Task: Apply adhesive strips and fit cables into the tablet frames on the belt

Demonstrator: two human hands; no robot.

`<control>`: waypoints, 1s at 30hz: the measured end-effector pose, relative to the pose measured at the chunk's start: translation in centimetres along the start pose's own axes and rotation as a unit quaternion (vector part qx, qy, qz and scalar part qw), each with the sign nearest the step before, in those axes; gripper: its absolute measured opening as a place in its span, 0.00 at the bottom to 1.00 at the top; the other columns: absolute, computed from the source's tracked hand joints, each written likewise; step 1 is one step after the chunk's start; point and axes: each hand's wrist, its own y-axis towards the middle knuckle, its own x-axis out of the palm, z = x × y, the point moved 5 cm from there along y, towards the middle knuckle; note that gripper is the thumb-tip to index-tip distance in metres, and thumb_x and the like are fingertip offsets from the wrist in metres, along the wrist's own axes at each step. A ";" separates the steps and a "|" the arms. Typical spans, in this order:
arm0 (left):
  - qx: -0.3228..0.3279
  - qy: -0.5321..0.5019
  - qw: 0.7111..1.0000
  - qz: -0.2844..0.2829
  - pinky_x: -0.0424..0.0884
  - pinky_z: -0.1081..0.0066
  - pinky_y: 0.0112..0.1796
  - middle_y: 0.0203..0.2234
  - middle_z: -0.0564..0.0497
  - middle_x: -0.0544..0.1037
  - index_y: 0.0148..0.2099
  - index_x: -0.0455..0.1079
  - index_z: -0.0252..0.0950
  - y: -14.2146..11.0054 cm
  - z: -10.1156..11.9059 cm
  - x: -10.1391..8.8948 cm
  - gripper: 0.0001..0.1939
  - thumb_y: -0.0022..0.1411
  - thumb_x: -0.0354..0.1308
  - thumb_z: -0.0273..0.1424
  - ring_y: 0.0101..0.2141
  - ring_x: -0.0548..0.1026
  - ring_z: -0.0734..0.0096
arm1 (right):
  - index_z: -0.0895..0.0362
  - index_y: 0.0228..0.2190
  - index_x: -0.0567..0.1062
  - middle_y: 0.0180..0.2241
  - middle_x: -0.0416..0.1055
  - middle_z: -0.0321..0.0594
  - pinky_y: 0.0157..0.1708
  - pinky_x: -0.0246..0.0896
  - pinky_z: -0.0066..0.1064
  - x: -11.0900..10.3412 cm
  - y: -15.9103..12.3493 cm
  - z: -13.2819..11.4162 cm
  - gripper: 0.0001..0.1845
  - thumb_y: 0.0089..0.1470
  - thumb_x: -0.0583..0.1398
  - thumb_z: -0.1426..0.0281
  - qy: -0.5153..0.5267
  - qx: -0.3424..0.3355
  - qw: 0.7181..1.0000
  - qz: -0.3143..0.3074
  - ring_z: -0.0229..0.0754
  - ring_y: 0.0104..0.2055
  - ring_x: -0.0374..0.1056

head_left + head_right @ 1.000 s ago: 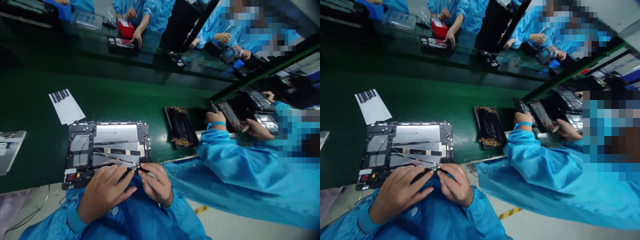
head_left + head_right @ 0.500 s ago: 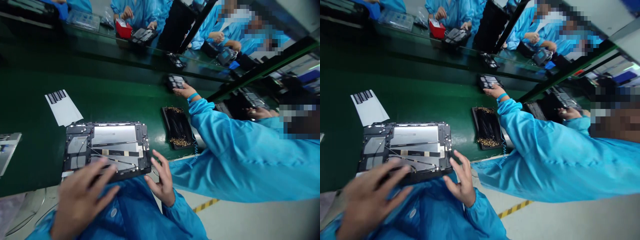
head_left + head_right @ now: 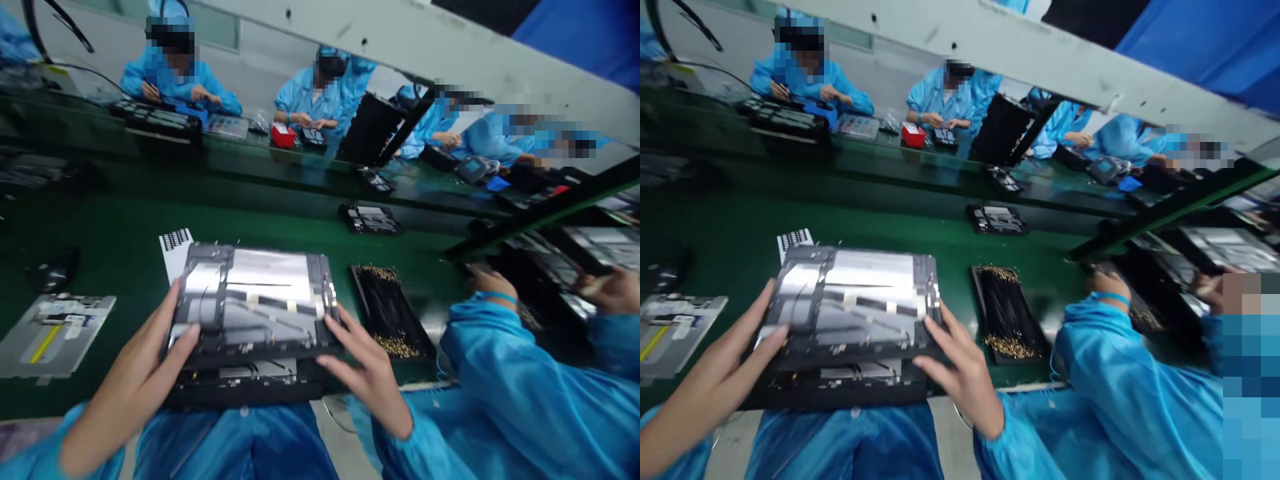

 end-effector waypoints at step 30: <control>-0.047 0.094 0.994 -0.034 0.45 0.55 0.69 0.70 0.43 0.59 0.75 0.41 0.33 12.9 -19.2 8.7 0.37 0.70 0.47 0.40 0.70 0.54 0.60 | 0.61 0.33 0.76 0.36 0.73 0.46 0.47 0.64 0.35 33.0 30.4 -4.7 0.05 0.60 0.61 0.80 -0.122 -0.258 0.882 -0.376 0.44 0.42 0.69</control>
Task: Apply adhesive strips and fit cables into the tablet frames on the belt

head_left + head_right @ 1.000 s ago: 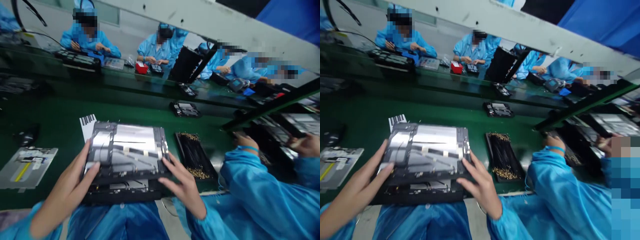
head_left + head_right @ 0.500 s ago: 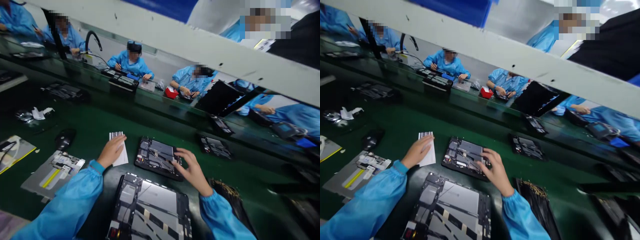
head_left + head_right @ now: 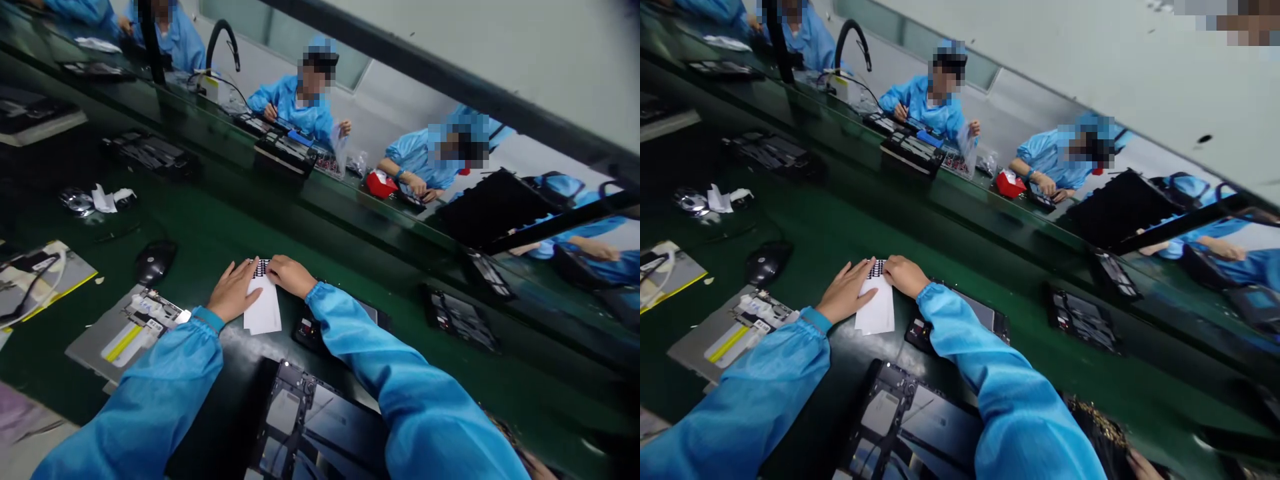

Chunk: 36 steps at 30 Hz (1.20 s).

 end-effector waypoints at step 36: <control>0.330 -0.132 0.926 0.124 0.73 0.61 0.49 0.42 0.46 0.79 0.51 0.75 0.37 -24.4 16.8 -5.9 0.12 0.66 0.60 0.27 0.46 0.76 0.61 | 0.55 0.47 0.76 0.39 0.72 0.44 0.38 0.66 0.36 3.5 -34.4 -21.6 0.14 0.62 0.61 0.80 0.115 0.181 0.902 0.374 0.44 0.42 0.69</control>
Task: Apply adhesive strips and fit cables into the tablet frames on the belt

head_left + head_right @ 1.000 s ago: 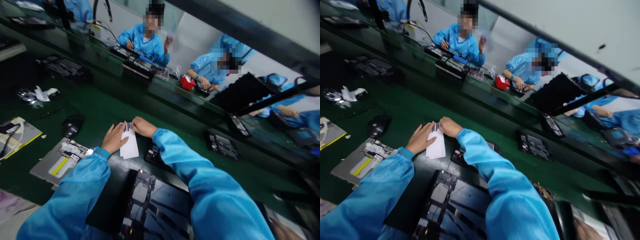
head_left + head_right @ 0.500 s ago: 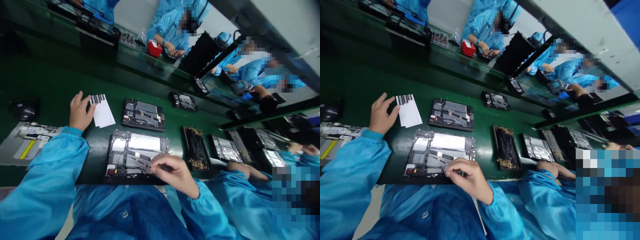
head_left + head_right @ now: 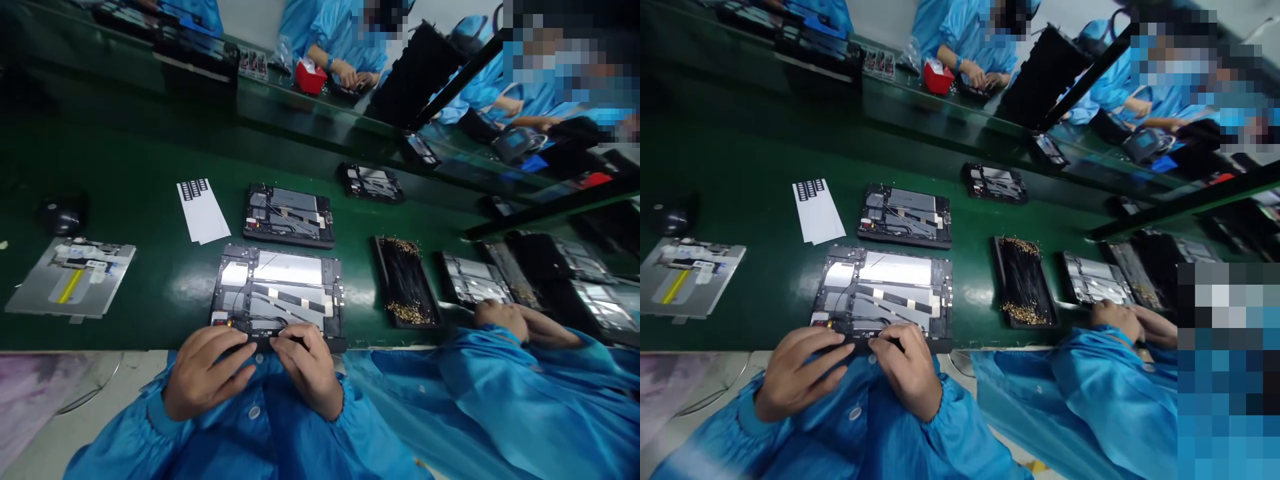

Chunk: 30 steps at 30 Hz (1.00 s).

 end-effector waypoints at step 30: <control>-0.004 0.012 1.000 0.005 0.73 0.62 0.42 0.38 0.46 0.79 0.49 0.76 0.39 0.2 -0.2 1.1 0.11 0.68 0.58 0.35 0.40 0.76 0.62 | 0.52 0.46 0.77 0.37 0.75 0.43 0.36 0.65 0.38 0.6 0.1 0.1 0.11 0.64 0.60 0.75 -0.052 0.000 0.999 -0.005 0.45 0.39 0.71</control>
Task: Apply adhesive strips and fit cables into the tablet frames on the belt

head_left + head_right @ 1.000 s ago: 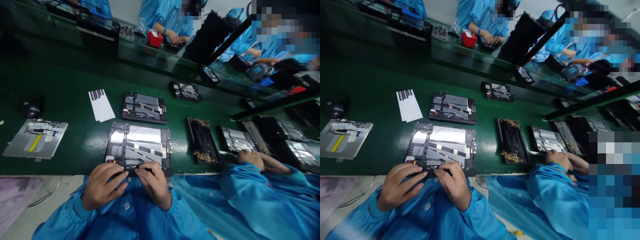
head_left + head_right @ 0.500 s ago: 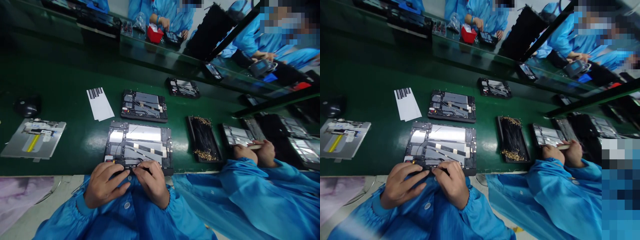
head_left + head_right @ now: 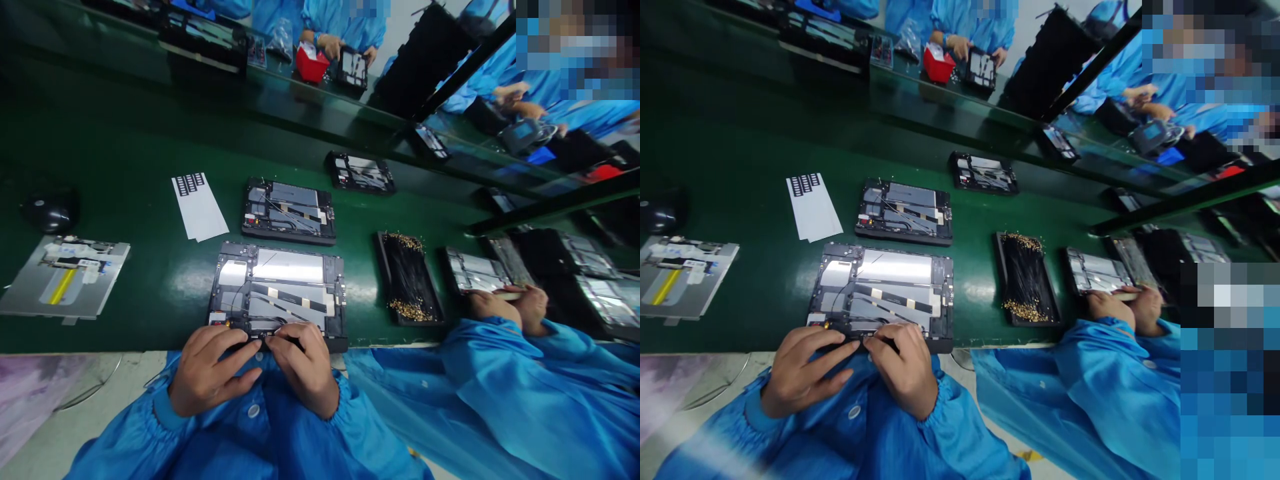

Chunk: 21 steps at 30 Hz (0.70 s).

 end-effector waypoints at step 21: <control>-0.001 0.020 1.000 -0.003 0.74 0.62 0.38 0.38 0.47 0.80 0.47 0.76 0.41 0.7 0.2 0.3 0.09 0.67 0.58 0.35 0.38 0.78 0.62 | 0.57 0.57 0.72 0.41 0.77 0.50 0.39 0.75 0.41 -0.3 -0.8 -0.3 0.25 0.59 0.62 0.78 -0.028 -0.068 0.997 0.009 0.49 0.43 0.73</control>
